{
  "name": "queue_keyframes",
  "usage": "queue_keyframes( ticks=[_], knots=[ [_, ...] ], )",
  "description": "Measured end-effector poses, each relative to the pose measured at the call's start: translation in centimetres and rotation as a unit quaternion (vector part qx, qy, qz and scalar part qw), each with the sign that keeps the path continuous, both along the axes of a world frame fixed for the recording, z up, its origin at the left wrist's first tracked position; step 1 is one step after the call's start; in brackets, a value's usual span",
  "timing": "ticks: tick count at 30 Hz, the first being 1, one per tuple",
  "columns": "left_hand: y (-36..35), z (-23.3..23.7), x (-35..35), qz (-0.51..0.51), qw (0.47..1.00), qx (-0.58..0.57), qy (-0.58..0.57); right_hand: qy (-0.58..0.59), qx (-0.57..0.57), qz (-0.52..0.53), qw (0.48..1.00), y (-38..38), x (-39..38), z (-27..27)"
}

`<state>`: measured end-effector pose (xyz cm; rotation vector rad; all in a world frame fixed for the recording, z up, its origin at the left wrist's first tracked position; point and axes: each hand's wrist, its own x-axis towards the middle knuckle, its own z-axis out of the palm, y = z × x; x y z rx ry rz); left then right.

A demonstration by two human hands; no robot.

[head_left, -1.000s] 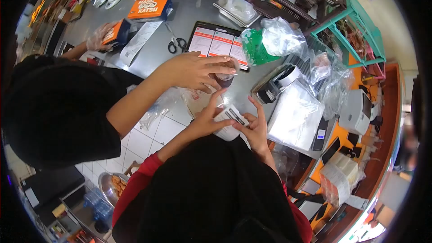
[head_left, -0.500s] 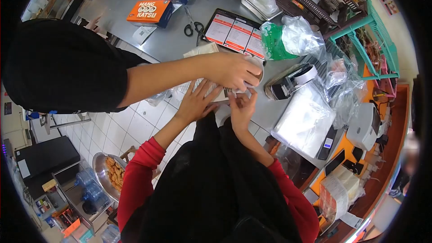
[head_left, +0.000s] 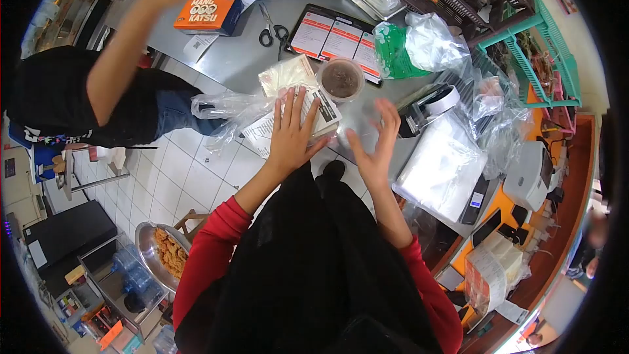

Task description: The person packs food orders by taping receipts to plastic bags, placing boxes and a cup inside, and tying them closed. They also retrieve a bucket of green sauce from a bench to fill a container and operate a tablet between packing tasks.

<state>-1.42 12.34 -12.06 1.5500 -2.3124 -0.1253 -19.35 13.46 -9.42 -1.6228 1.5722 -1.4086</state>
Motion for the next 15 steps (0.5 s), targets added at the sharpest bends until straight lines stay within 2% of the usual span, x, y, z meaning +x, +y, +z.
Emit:
queue_keyframes(
  ticks=[1,3,6,9,10,13,14,15],
  knots=[
    [0.0,0.0,0.1,-0.002,1.0,0.003,-0.003,0.068,-0.042,-0.002,0.997,-1.7,0.7,0.8],
    [0.1,-0.3,0.3,-0.007,1.0,0.011,-0.009,0.149,-0.046,-0.038,0.987,-5.3,2.2,1.9],
    [-0.1,-0.7,1.0,-0.024,0.998,0.026,-0.043,0.189,0.14,0.039,0.971,-8.7,3.7,1.8],
    [-0.9,-0.4,3.1,-0.077,0.995,0.035,-0.056,0.23,0.176,0.012,0.957,-8.5,3.4,2.9],
    [-1.5,-0.3,4.4,-0.103,0.992,0.034,-0.06,0.241,0.137,-0.012,0.961,-7.8,2.6,2.2],
    [-3.0,0.5,7.3,-0.168,0.983,0.057,-0.052,0.219,0.233,-0.006,0.947,-6.7,0.9,3.4],
    [-3.4,1.4,7.8,-0.184,0.979,0.078,-0.036,0.254,0.209,-0.035,0.944,-6.4,0.7,3.2],
    [-3.8,1.8,8.2,-0.201,0.975,0.097,-0.02,0.308,0.106,-0.064,0.943,-5.9,0.8,3.3]
  ],
)
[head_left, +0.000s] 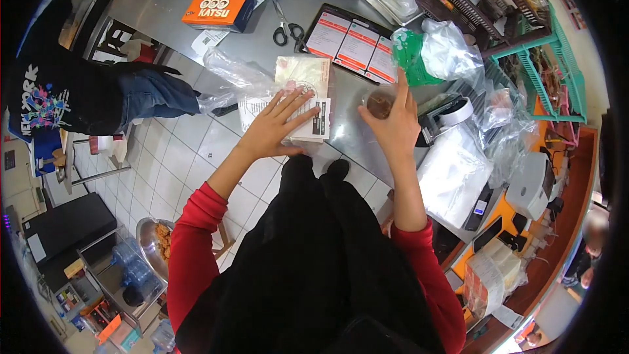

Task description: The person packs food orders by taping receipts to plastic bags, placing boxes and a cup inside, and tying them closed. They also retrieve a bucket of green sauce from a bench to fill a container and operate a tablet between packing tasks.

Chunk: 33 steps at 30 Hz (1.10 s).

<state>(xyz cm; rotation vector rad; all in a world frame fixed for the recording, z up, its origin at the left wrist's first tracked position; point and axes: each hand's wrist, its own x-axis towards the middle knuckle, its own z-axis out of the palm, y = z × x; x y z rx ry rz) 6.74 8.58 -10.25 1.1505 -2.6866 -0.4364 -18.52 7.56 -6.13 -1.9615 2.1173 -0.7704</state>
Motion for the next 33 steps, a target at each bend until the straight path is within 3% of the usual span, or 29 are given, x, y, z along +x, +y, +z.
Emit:
queue_keyframes(
  ticks=[1,3,4,5,6,8,11,14,17,20,21,24,25,26,27,29,31,33],
  knots=[
    [0.1,0.0,-0.1,0.007,0.999,-0.003,0.035,0.061,-0.101,0.009,0.993,0.6,0.2,0.4],
    [0.0,-1.6,0.1,0.024,0.999,-0.039,0.005,0.042,-0.165,0.079,0.982,2.1,1.2,0.8],
    [0.1,-2.5,0.2,0.032,0.998,-0.055,-0.01,-0.039,-0.123,0.139,0.982,3.6,2.2,0.4],
    [0.2,-2.1,-0.3,0.051,0.997,-0.039,0.044,-0.121,-0.079,0.196,0.97,4.6,3.0,-0.1],
    [0.3,-2.2,-0.3,0.05,0.997,-0.032,0.05,-0.206,0.064,0.151,0.965,4.6,3.6,-1.1],
    [-0.1,-2.3,-0.1,0.047,0.996,-0.027,0.065,-0.358,0.329,0.047,0.873,3.8,4.6,-3.1],
    [-0.4,-2.3,0.0,0.04,0.996,-0.039,0.07,-0.179,0.229,0.053,0.955,2.3,5.9,-5.0],
    [-0.6,-2.3,0.1,0.035,0.996,-0.039,0.076,-0.131,0.292,0.048,0.946,2.1,5.1,-5.9],
    [-0.6,-2.2,0.2,0.027,0.996,-0.028,0.084,-0.427,0.464,-0.05,0.774,3.2,4.7,-8.8],
    [-0.5,-1.7,0.3,0.017,0.996,-0.019,0.081,-0.515,0.454,-0.083,0.722,4.6,6.0,-9.7],
    [-0.5,-1.6,0.4,0.015,0.997,-0.019,0.074,-0.493,0.468,-0.096,0.727,4.6,5.9,-9.6],
    [-0.4,0.1,-0.4,0.017,0.993,-0.024,0.117,-0.414,0.337,-0.055,0.844,7.7,5.6,-8.2],
    [-0.3,1.2,-0.8,0.023,0.988,-0.016,0.15,-0.363,0.192,-0.048,0.91,8.8,4.6,-7.1],
    [-0.2,2.3,-1.4,0.033,0.983,-0.004,0.18,-0.341,0.067,-0.169,0.922,9.5,3.2,-6.1],
    [-0.1,3.8,-3.1,0.001,0.973,-0.039,0.229,-0.309,-0.057,-0.283,0.906,10.0,2.2,-4.4],
    [-0.6,6.2,-7.9,-0.067,0.951,-0.017,0.3,-0.317,-0.198,-0.365,0.853,7.9,-0.4,-1.4],
    [-2.5,7.1,-13.9,-0.094,0.951,0.006,0.294,-0.471,-0.094,-0.386,0.787,6.1,-4.4,-2.2],
    [-4.6,3.4,-19.2,-0.094,0.964,-0.066,0.24,-0.582,-0.006,-0.34,0.739,5.0,-7.1,-2.4]
  ],
)
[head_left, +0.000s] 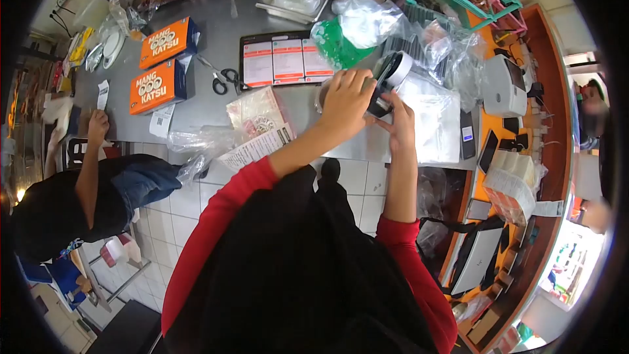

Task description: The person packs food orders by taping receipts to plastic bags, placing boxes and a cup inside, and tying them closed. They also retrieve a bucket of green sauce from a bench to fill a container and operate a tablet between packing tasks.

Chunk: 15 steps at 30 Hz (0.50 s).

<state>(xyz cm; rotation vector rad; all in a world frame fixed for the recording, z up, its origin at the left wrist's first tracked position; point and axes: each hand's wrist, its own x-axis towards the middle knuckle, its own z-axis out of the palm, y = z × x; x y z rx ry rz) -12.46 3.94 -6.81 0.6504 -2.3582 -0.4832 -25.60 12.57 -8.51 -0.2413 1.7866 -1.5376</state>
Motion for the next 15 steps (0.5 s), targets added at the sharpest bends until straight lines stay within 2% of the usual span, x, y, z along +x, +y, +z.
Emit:
queue_keyframes(
  ticks=[1,2,4,5,6,7,9,10,11,12,13,14,15],
  knots=[
    [-0.7,-0.9,-1.2,-0.022,0.999,-0.016,-0.033,-0.069,0.002,0.04,0.997,-0.3,-0.8,0.2],
    [-1.2,-1.6,-2.0,-0.042,0.996,-0.029,-0.066,-0.072,-0.016,0.012,0.997,-0.5,-0.6,0.6],
    [-1.7,-1.8,-2.9,-0.062,0.988,-0.043,-0.138,-0.043,-0.122,-0.038,0.991,0.6,0.5,0.4],
    [-1.7,-2.1,-3.1,-0.065,0.989,-0.036,-0.125,-0.03,-0.173,-0.06,0.983,1.2,1.4,0.2],
    [-1.5,-2.5,-3.2,-0.066,0.991,-0.026,-0.112,0.053,-0.216,-0.052,0.974,1.8,2.6,0.9],
    [-1.3,-3.0,-3.3,-0.064,0.993,-0.015,-0.099,0.152,-0.167,-0.026,0.974,2.4,2.7,0.3],
    [-1.1,-2.4,-3.0,-0.056,0.994,-0.003,-0.098,0.343,-0.07,0.033,0.936,3.3,3.1,-3.3],
    [-1.1,-2.3,-2.9,-0.049,0.995,-0.002,-0.088,0.379,0.009,0.04,0.924,3.7,2.4,-5.9],
    [-1.0,-2.3,-2.8,-0.042,0.996,-0.001,-0.078,0.486,0.121,0.096,0.86,4.2,2.0,-4.8],
    [-1.1,-2.5,-2.6,-0.03,0.996,-0.013,-0.087,0.581,0.225,0.147,0.768,4.6,1.6,-3.3],
    [-0.8,-1.8,-1.4,-0.016,0.999,-0.014,-0.032,0.543,0.273,0.184,0.773,5.5,0.8,-2.9],
    [-0.1,-0.2,0.1,-0.003,0.999,-0.019,0.026,0.435,0.26,0.199,0.839,6.5,0.3,-2.5],
    [0.3,0.8,1.7,0.012,0.996,-0.029,0.087,0.425,0.169,0.196,0.867,7.4,0.8,-2.4]
  ],
)
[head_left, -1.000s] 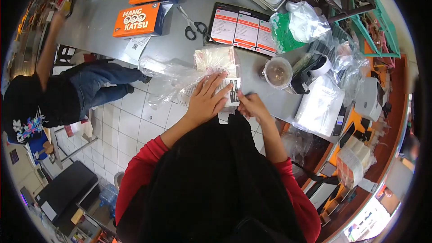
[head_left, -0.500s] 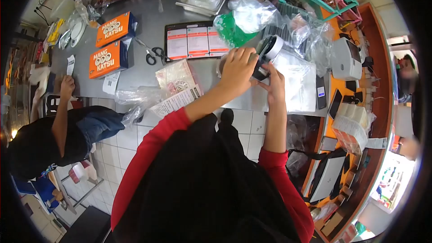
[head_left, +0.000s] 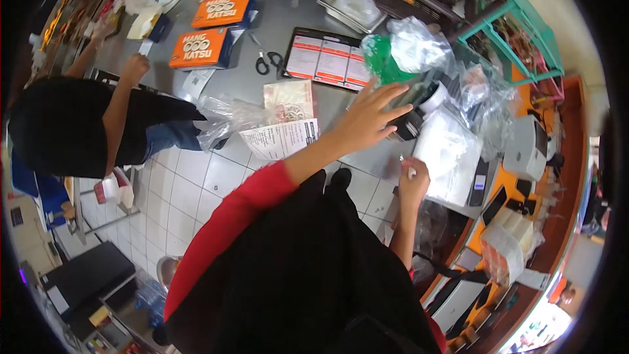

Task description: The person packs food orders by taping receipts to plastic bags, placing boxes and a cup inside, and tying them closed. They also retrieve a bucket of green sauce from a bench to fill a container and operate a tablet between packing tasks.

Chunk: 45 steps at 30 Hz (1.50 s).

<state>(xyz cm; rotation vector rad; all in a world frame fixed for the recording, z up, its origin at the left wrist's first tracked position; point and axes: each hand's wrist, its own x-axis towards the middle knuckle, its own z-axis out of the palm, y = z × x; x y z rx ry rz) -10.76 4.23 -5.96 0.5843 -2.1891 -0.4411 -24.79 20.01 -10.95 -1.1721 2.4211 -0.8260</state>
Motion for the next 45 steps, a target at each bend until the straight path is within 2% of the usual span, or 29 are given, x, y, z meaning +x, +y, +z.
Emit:
queue_keyframes(
  ticks=[2,3,4,6,8,9,11,13,14,15,17,19,22,25,28,29,32,35,36,37,38,39,40,41,44,45],
  knots=[
    [1.8,0.5,7.8,0.049,0.995,-0.032,0.083,-0.084,-0.158,0.052,0.982,2.1,2.2,-0.4],
    [3.5,-1.8,11.2,0.193,0.968,-0.108,0.116,-0.112,-0.191,0.123,0.967,2.2,4.3,-0.6],
    [4.4,-3.2,13.7,0.266,0.953,-0.06,0.131,-0.14,-0.222,0.189,0.946,2.2,7.0,-0.7],
    [5.1,-7.2,17.3,0.319,0.947,0.043,0.008,-0.282,-0.219,0.192,0.914,0.8,12.6,-1.4],
    [5.8,-11.9,18.0,0.315,0.914,0.196,0.162,-0.054,-0.191,0.335,0.921,-1.7,14.2,-2.1],
    [5.6,-12.3,18.2,0.304,0.883,0.269,0.236,-0.068,-0.186,0.331,0.923,-3.2,15.1,-2.1],
    [5.5,-12.0,18.9,0.235,0.804,0.457,0.297,-0.096,-0.166,0.323,0.927,-4.6,16.8,-2.1],
    [4.1,-11.2,20.3,0.134,0.709,0.621,0.306,-0.197,-0.199,0.262,0.923,-4.8,18.0,-3.9],
    [2.6,-10.9,21.6,0.15,0.866,0.457,0.14,-0.247,-0.216,0.231,0.916,-5.1,18.6,-5.0],
    [0.6,-10.6,22.8,0.156,0.953,0.256,-0.037,-0.218,-0.217,0.24,0.921,-5.7,18.3,-5.5],
    [-2.7,-9.9,23.7,0.112,0.972,0.066,-0.195,-0.206,-0.209,0.256,0.921,-6.4,17.6,-5.9],
    [-5.3,-8.4,23.3,0.03,0.979,0.125,-0.16,-0.218,-0.2,0.266,0.918,-7.1,17.1,-5.8],
    [-5.8,-6.9,23.1,-0.1,0.922,0.342,-0.154,-0.239,-0.226,0.277,0.903,-7.2,16.2,-6.2],
    [-3.4,-11.8,23.6,-0.081,0.956,0.279,-0.029,-0.482,-0.259,0.187,0.816,-7.0,15.6,-5.2],
    [-0.4,-9.4,23.1,0.042,0.972,0.217,-0.073,-0.461,-0.136,0.221,0.848,-6.7,15.3,-6.3],
    [0.2,-9.9,23.4,0.045,0.952,0.302,-0.036,-0.491,-0.115,0.213,0.837,-6.8,15.5,-5.6],
    [0.4,-10.6,24.3,0.086,0.949,0.299,-0.049,-0.403,-0.201,0.305,0.839,-5.9,15.7,-5.0],
    [-0.1,-9.6,24.9,0.033,0.957,0.277,-0.08,-0.246,-0.17,0.345,0.89,-2.0,17.0,-5.0],
    [0.0,-9.7,24.8,0.024,0.95,0.284,-0.129,-0.187,-0.156,0.361,0.9,-1.5,17.7,-4.9],
    [0.2,-10.0,24.7,0.014,0.941,0.289,-0.178,-0.167,-0.086,0.339,0.922,-1.4,18.7,-4.9],
    [0.2,-10.1,24.5,0.006,0.929,0.293,-0.225,-0.393,-0.109,0.225,0.885,-1.8,20.0,-4.3],
    [0.2,-9.9,24.4,-0.036,0.935,0.288,-0.202,-0.594,-0.126,0.098,0.789,-2.5,21.4,-3.3],
    [0.0,-9.7,24.2,-0.077,0.939,0.283,-0.179,-0.406,-0.191,0.212,0.868,-1.8,21.3,-7.5],
    [-0.2,-9.4,24.1,-0.116,0.941,0.276,-0.155,-0.184,-0.265,0.262,0.91,-2.1,21.7,-8.1],
    [-1.1,-8.2,23.8,-0.145,0.935,0.291,-0.139,-0.425,-0.242,0.202,0.848,-1.3,22.0,-7.6],
    [-1.0,-7.7,23.9,-0.141,0.919,0.341,-0.14,-0.34,-0.261,0.242,0.87,-1.4,21.6,-7.9]
  ],
)
